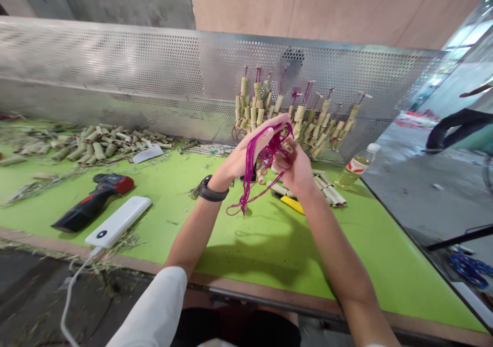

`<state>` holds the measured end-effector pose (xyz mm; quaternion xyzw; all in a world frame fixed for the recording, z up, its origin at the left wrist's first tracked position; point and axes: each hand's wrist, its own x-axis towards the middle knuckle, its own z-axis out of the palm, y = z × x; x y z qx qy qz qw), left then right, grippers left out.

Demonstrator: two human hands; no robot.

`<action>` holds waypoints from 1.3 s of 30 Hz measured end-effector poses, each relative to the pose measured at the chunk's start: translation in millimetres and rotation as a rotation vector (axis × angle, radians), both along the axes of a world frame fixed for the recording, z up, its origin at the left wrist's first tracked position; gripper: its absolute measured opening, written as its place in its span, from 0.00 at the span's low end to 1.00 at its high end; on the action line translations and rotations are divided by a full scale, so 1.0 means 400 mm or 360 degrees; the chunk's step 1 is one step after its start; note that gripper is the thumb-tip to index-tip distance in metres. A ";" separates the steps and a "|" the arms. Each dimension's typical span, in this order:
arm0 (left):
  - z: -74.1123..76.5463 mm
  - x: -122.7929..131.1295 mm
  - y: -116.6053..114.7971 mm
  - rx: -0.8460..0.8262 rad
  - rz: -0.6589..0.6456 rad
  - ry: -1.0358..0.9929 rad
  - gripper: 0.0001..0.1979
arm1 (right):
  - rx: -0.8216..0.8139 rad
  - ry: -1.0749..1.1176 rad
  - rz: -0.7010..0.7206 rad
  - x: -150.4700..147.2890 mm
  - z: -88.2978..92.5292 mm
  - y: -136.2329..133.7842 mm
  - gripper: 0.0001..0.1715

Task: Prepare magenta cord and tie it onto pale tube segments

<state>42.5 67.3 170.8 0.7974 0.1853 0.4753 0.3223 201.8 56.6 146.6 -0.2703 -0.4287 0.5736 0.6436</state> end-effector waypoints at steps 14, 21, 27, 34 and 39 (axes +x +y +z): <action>0.021 -0.115 0.039 -0.0026 0.0018 0.0776 0.24 | 0.0119 -0.0248 -0.0311 0.143 0.071 -0.013 0.25; 0.010 -0.146 0.051 -0.0051 0.0380 0.1237 0.23 | 0.0219 -0.0232 -0.0338 0.161 0.091 -0.036 0.27; 0.023 -0.023 -0.025 0.0165 0.0124 0.0734 0.19 | 0.0252 -0.0306 -0.0322 0.138 0.093 -0.059 0.28; -0.020 0.105 -0.063 0.0062 -0.0371 0.0631 0.17 | 0.0359 -0.0349 -0.0414 0.126 0.088 -0.059 0.27; -0.028 0.102 -0.039 -0.0064 -0.0349 0.0557 0.10 | 0.0430 -0.0414 -0.0535 0.137 0.085 -0.049 0.28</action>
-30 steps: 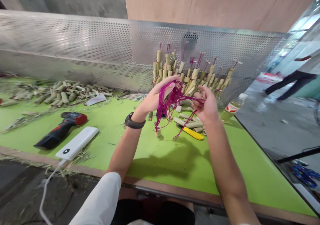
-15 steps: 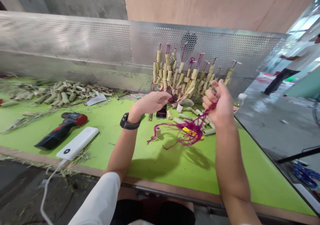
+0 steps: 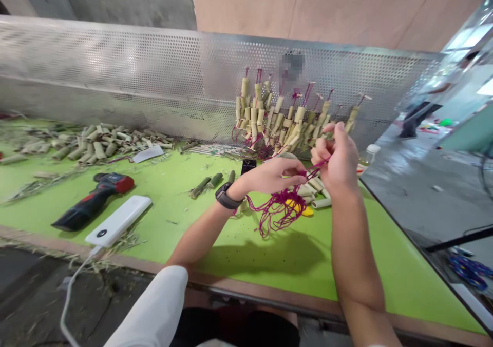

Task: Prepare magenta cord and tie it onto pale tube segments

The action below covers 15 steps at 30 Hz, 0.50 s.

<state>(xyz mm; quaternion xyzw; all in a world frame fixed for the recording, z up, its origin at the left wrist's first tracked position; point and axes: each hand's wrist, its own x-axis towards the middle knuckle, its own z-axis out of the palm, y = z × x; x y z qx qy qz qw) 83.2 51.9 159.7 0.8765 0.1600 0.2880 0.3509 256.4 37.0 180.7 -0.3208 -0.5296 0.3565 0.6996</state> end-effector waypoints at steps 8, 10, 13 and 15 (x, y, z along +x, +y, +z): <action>0.016 -0.069 0.049 -0.0299 0.0008 -0.0351 0.11 | -0.0136 -0.0200 -0.0080 0.062 -0.009 0.033 0.30; 0.024 -0.096 0.056 -0.0275 0.0169 -0.0407 0.11 | -0.0223 -0.0240 -0.0092 0.083 -0.019 0.050 0.30; 0.037 -0.136 0.063 -0.0195 0.0373 -0.0471 0.11 | -0.0288 -0.0269 -0.0123 0.109 -0.034 0.073 0.28; 0.044 -0.161 0.067 -0.0162 0.0436 -0.0529 0.13 | -0.0319 -0.0260 -0.0180 0.122 -0.039 0.086 0.26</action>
